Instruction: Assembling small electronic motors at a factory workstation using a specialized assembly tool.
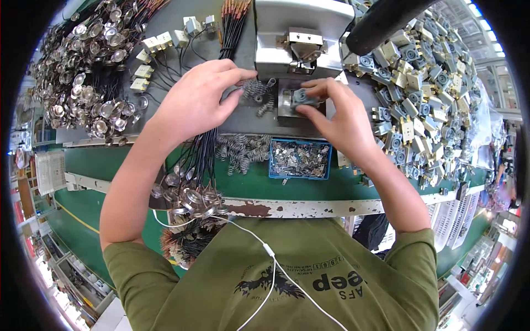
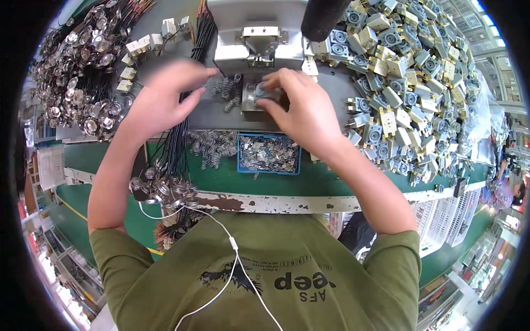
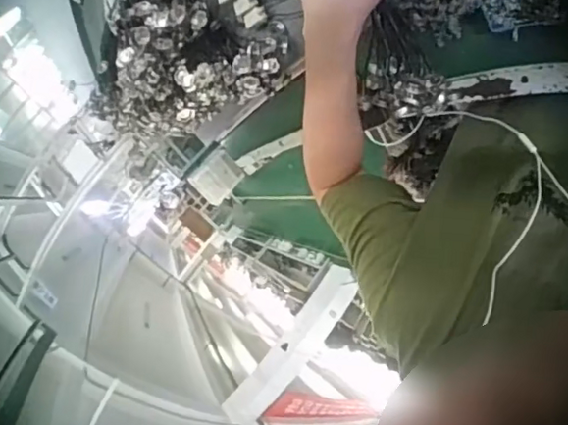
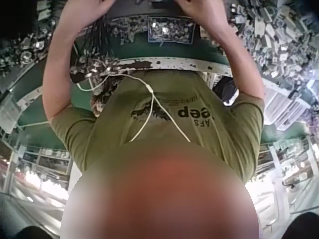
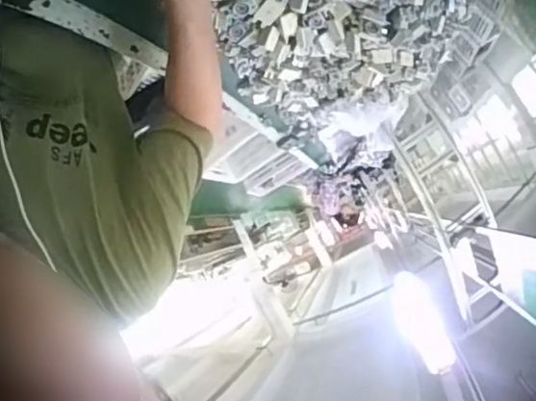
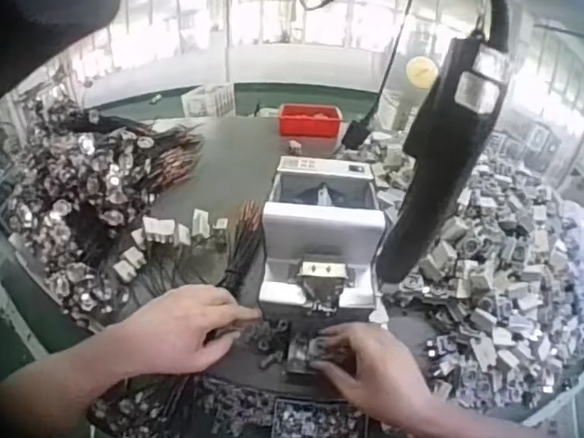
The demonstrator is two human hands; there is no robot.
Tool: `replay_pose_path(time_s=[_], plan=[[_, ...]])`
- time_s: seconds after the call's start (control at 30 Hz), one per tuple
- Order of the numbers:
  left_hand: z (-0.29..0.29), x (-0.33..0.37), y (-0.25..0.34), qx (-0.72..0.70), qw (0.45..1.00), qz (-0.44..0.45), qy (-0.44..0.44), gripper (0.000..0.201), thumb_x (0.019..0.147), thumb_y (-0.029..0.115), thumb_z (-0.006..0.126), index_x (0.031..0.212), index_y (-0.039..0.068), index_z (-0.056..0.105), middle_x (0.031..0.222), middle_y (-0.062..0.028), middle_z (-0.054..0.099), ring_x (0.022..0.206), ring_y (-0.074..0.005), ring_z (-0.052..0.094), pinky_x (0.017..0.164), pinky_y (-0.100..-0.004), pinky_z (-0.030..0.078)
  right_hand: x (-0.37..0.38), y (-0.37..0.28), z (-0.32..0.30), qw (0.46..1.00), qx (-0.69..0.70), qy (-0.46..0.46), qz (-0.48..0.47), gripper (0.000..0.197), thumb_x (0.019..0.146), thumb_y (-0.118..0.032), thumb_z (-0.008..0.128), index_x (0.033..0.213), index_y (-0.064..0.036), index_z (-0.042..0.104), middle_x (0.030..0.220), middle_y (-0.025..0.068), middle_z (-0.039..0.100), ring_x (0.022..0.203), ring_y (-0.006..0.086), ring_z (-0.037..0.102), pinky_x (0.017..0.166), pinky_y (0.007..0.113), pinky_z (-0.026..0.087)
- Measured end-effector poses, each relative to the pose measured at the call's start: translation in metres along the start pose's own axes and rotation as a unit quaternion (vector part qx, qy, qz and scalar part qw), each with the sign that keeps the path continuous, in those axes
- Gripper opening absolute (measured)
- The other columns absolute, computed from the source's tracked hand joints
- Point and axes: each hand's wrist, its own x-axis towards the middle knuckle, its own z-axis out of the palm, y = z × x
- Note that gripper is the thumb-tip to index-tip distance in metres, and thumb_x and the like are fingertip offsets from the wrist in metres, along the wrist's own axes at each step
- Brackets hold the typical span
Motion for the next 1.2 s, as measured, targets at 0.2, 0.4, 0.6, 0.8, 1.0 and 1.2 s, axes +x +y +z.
replay_pose_path(time_s=[0.2,0.4,0.6,0.8,1.0,1.2], plan=[[-0.013,-0.003,0.001,-0.020,0.999,-0.032,-0.018,0.029,0.092,0.010,0.065,0.120,0.005,0.069,0.107,-0.0130,0.070,0.105,-0.0325,0.066,0.095,-0.0421,0.053,-0.001,0.013,0.006,0.990,-0.102,0.015,-0.095,0.022,0.080,-0.008,0.083,0.089,-0.0027,0.064,0.111,0.0094,0.074,0.096,0.0307,0.068,0.084,0.040,0.054],[-0.014,-0.004,0.000,-0.058,0.998,0.014,-0.006,0.030,0.091,0.006,0.066,0.121,0.004,0.071,0.101,-0.0119,0.068,0.095,-0.0298,0.066,0.086,-0.0390,0.053,0.001,0.004,0.001,0.966,-0.189,0.038,-0.174,0.020,0.082,-0.003,0.079,0.099,-0.0059,0.070,0.118,0.0089,0.072,0.100,0.0285,0.069,0.085,0.039,0.056],[-0.014,0.001,0.006,-0.161,0.987,-0.002,-0.019,0.028,0.093,0.012,0.067,0.120,0.003,0.072,0.099,-0.0147,0.072,0.089,-0.0291,0.070,0.082,-0.0380,0.055,0.020,-0.042,0.022,0.996,0.026,-0.005,-0.079,0.033,0.084,0.002,0.076,0.115,-0.0069,0.068,0.113,0.0123,0.071,0.099,0.0296,0.073,0.084,0.039,0.060],[-0.026,-0.007,0.007,-0.148,0.987,-0.065,0.016,0.025,0.094,0.012,0.069,0.117,0.001,0.070,0.093,-0.0157,0.074,0.083,-0.0236,0.072,0.076,-0.0338,0.056,0.035,-0.038,0.036,0.994,0.029,0.026,-0.106,0.019,0.089,0.000,0.072,0.108,-0.0024,0.069,0.099,0.0117,0.072,0.081,0.0231,0.073,0.072,0.035,0.057],[-0.029,-0.012,0.005,-0.158,0.983,-0.093,0.022,0.022,0.097,0.012,0.065,0.117,0.003,0.067,0.092,-0.0023,0.072,0.074,-0.0067,0.058,0.071,-0.0240,0.049,0.001,-0.060,0.066,0.984,0.055,-0.124,-0.115,0.017,0.092,-0.014,0.075,0.102,-0.0022,0.069,0.087,0.0133,0.071,0.074,0.0322,0.070,0.065,0.039,0.056],[-0.043,-0.026,0.005,-0.144,0.984,-0.102,-0.003,0.022,0.096,0.010,0.063,0.115,0.001,0.067,0.094,-0.0030,0.073,0.075,-0.0061,0.058,0.070,-0.0241,0.048,0.001,-0.085,0.098,0.937,0.156,-0.299,0.090,0.031,0.098,-0.028,0.069,0.092,0.0016,0.066,0.068,0.0116,0.068,0.057,0.0257,0.067,0.060,0.037,0.054]])
